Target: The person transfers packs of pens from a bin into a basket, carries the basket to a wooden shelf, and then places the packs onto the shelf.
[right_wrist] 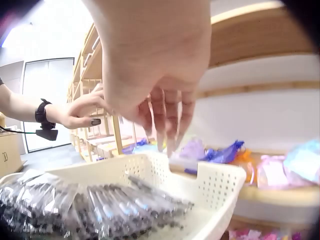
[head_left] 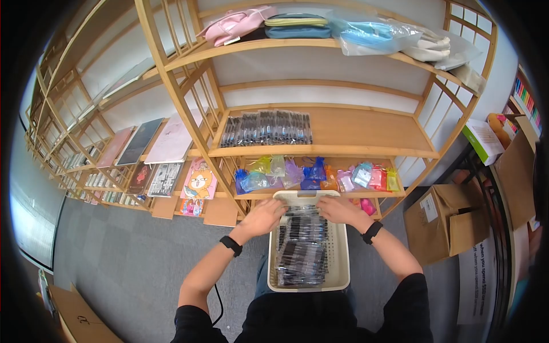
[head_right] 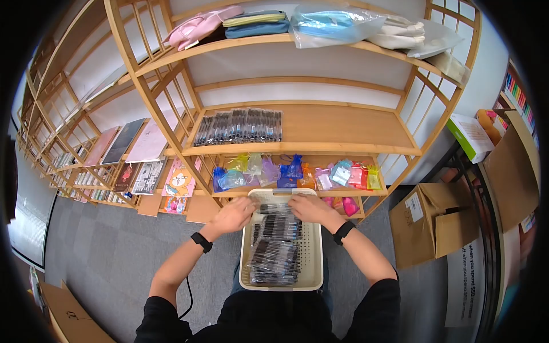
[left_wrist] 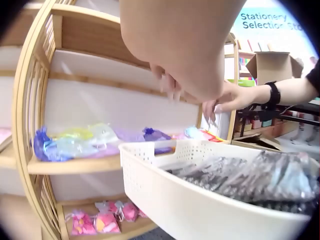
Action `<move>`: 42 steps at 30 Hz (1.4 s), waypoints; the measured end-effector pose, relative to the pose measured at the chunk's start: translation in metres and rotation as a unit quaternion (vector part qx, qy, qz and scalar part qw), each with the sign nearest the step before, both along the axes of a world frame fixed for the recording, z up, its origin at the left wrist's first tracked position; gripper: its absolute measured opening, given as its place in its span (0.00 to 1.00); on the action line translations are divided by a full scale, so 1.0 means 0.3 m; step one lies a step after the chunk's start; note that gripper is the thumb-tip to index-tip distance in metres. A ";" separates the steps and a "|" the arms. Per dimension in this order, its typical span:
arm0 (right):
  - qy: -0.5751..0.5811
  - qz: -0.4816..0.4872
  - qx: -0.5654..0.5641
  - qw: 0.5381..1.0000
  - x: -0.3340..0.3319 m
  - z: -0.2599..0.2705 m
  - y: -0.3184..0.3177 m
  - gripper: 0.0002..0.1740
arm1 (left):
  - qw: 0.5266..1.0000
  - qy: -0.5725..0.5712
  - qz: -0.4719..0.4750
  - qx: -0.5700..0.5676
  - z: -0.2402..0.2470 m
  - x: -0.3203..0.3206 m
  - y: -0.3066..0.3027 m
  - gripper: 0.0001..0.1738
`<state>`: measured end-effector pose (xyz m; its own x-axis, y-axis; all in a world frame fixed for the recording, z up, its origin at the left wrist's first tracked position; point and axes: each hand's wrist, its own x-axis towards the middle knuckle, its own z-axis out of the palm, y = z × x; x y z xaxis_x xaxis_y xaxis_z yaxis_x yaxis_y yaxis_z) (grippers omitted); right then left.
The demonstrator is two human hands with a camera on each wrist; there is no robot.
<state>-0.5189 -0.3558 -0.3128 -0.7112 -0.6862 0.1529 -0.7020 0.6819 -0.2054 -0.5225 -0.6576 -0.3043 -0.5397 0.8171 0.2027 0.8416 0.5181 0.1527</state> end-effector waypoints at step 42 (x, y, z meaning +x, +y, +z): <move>-0.596 -0.188 -0.220 0.749 0.023 -0.066 0.013 0.16 | 0.996 0.055 0.013 -0.075 -0.134 0.094 0.191 0.25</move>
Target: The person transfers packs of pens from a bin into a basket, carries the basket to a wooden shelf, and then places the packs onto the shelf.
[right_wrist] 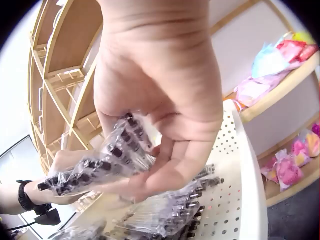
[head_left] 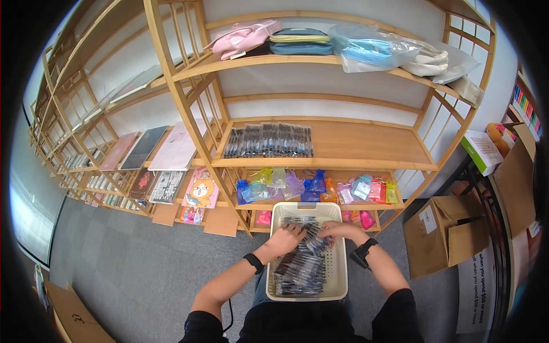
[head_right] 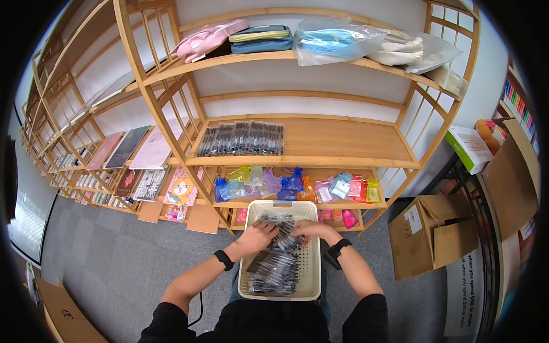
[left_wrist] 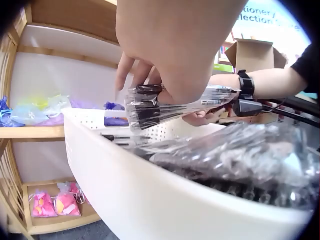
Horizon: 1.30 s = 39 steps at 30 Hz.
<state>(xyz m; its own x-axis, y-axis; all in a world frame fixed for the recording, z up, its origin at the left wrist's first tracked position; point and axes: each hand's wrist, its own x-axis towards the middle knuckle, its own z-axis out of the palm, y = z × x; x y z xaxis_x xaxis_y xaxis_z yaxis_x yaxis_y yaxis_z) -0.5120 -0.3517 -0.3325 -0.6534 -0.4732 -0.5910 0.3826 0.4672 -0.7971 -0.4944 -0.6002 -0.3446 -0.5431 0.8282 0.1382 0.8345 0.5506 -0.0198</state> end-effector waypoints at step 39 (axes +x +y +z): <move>0.635 -0.222 0.276 0.687 -0.392 0.464 -0.043 0.28 | 0.968 0.163 0.103 0.163 0.492 -0.318 0.088 0.38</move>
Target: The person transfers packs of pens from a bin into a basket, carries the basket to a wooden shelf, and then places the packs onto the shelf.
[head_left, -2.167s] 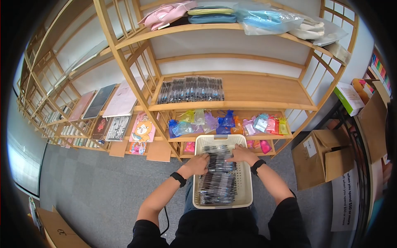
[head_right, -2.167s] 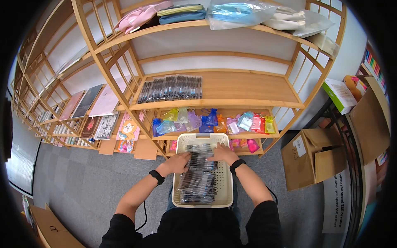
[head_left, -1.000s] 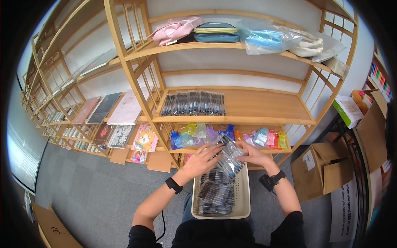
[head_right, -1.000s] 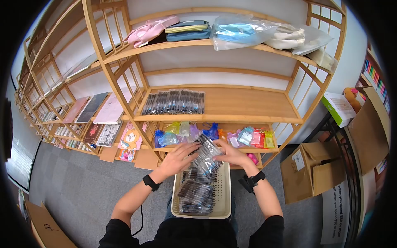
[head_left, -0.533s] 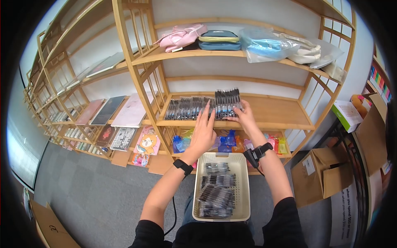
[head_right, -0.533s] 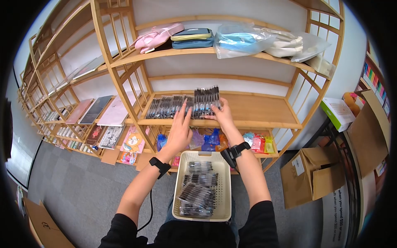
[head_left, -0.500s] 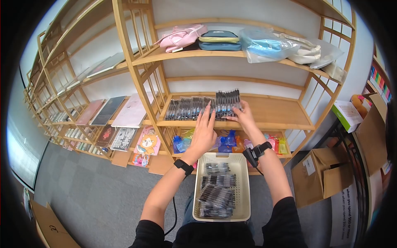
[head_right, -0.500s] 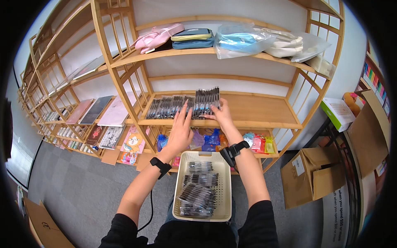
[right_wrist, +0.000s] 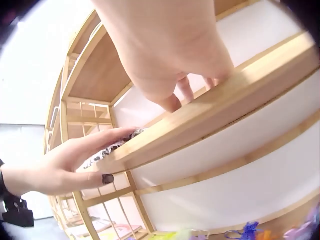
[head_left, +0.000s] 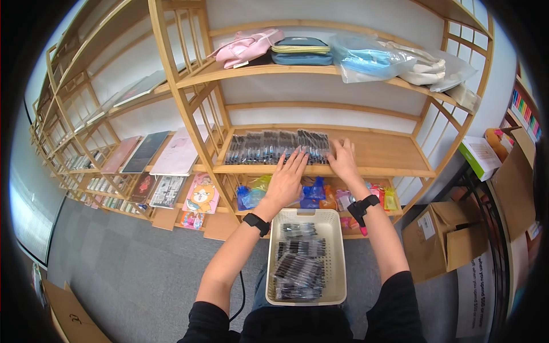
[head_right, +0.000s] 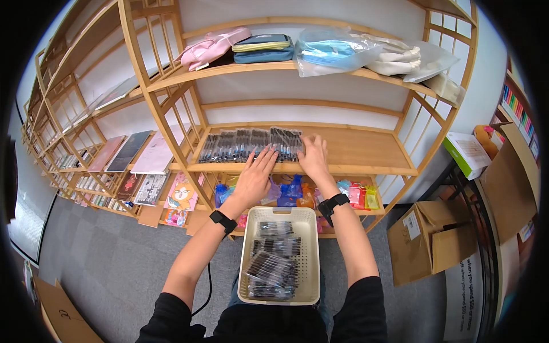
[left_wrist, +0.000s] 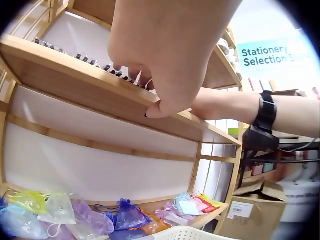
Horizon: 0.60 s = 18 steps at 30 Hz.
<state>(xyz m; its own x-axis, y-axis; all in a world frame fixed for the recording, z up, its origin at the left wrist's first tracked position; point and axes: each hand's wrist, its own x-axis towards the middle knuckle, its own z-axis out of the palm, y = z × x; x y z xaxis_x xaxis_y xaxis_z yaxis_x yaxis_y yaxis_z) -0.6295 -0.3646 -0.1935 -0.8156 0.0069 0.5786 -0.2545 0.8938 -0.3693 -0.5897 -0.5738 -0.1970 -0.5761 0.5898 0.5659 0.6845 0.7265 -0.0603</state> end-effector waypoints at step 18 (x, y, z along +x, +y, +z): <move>-0.005 0.146 0.157 0.977 0.127 0.000 0.024 0.33 | 0.999 0.004 -0.044 0.006 0.020 -0.013 0.014 0.39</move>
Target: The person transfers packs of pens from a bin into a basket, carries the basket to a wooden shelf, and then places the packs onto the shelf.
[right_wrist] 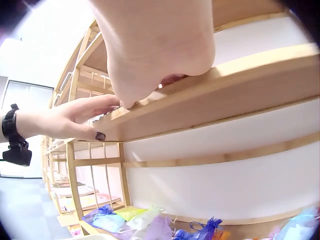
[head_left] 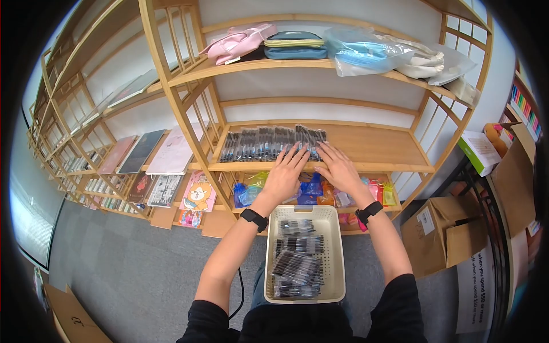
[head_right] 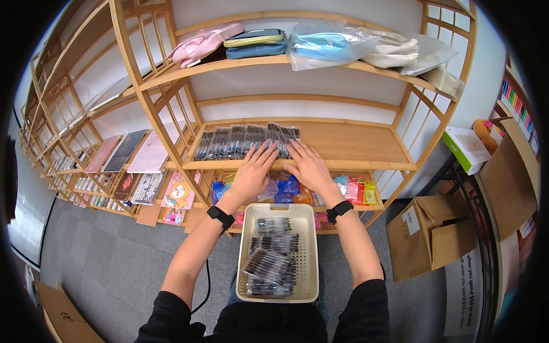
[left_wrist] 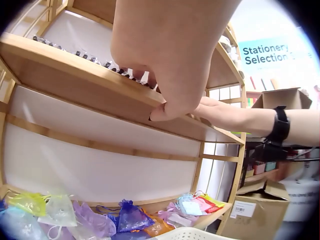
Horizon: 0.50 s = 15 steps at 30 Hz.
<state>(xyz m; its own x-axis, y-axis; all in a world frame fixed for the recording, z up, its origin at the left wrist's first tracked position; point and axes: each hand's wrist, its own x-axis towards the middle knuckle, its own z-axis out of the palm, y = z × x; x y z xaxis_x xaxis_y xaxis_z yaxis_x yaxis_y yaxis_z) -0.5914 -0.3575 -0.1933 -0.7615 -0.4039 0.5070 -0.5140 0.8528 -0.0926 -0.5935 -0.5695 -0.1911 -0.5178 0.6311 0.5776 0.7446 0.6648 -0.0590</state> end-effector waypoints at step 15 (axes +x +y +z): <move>0.022 0.114 -0.043 0.992 0.238 -0.199 0.032 0.16 | 0.983 -0.122 -0.139 -0.019 -0.189 0.244 -0.170 0.29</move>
